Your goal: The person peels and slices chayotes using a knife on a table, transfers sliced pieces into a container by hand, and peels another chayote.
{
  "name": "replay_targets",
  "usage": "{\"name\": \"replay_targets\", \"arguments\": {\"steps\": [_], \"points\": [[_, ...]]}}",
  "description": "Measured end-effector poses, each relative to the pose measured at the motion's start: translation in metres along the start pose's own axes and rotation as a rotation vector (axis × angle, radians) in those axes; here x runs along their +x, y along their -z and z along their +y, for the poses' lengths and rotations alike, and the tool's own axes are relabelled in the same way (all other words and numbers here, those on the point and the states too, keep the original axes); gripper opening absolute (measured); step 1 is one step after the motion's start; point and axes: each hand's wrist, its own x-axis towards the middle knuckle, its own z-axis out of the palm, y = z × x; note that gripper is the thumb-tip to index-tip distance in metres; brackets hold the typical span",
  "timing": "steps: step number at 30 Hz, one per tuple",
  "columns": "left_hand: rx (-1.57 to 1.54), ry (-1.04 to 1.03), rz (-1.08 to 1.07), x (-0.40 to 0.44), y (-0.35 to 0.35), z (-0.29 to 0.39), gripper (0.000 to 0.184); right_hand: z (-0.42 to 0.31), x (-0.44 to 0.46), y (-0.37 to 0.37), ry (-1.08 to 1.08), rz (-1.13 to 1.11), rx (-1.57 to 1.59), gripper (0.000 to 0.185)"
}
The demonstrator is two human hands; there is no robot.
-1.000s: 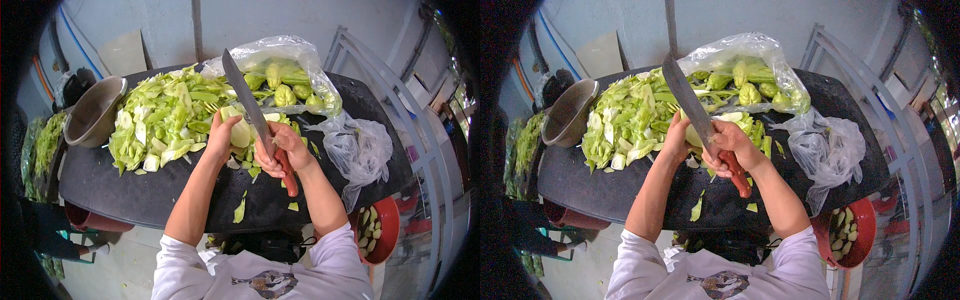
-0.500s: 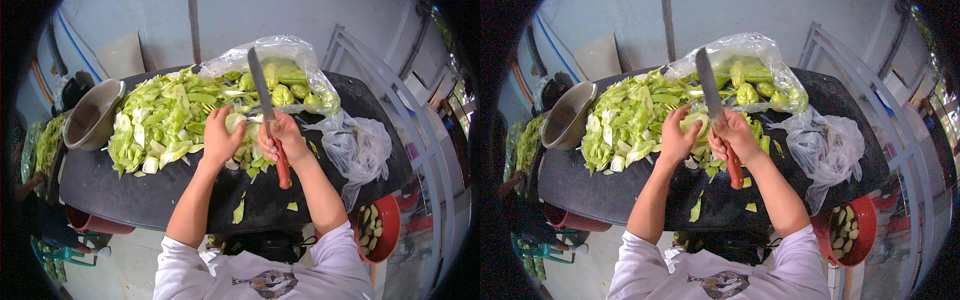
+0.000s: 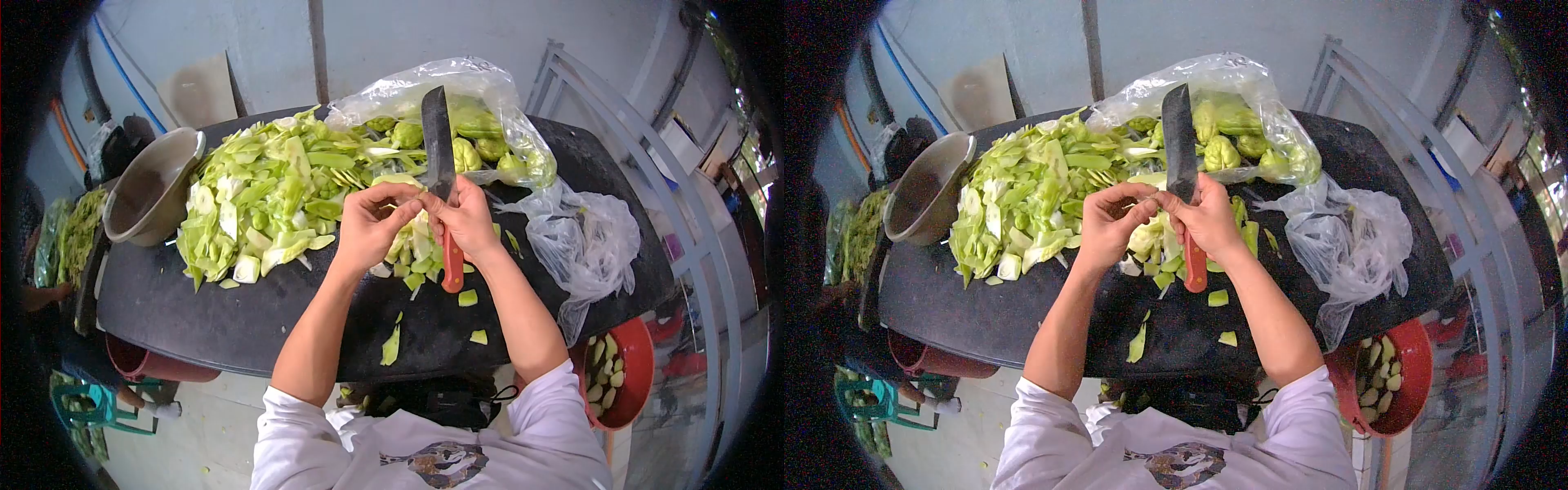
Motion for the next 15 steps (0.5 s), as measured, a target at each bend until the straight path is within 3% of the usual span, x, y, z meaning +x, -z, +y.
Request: {"name": "replay_targets", "arguments": {"steps": [6, 15], "points": [[0.029, 0.035, 0.002, 0.0011, 0.0067, -0.0053, 0.015, -0.0004, -0.0009, 0.0010, -0.020, -0.008, -0.040, 0.034], [0.025, 0.060, 0.046, 0.0033, 0.0093, -0.0082, 0.018, -0.0007, -0.0009, 0.0010, -0.053, 0.021, -0.014, 0.038]]}}
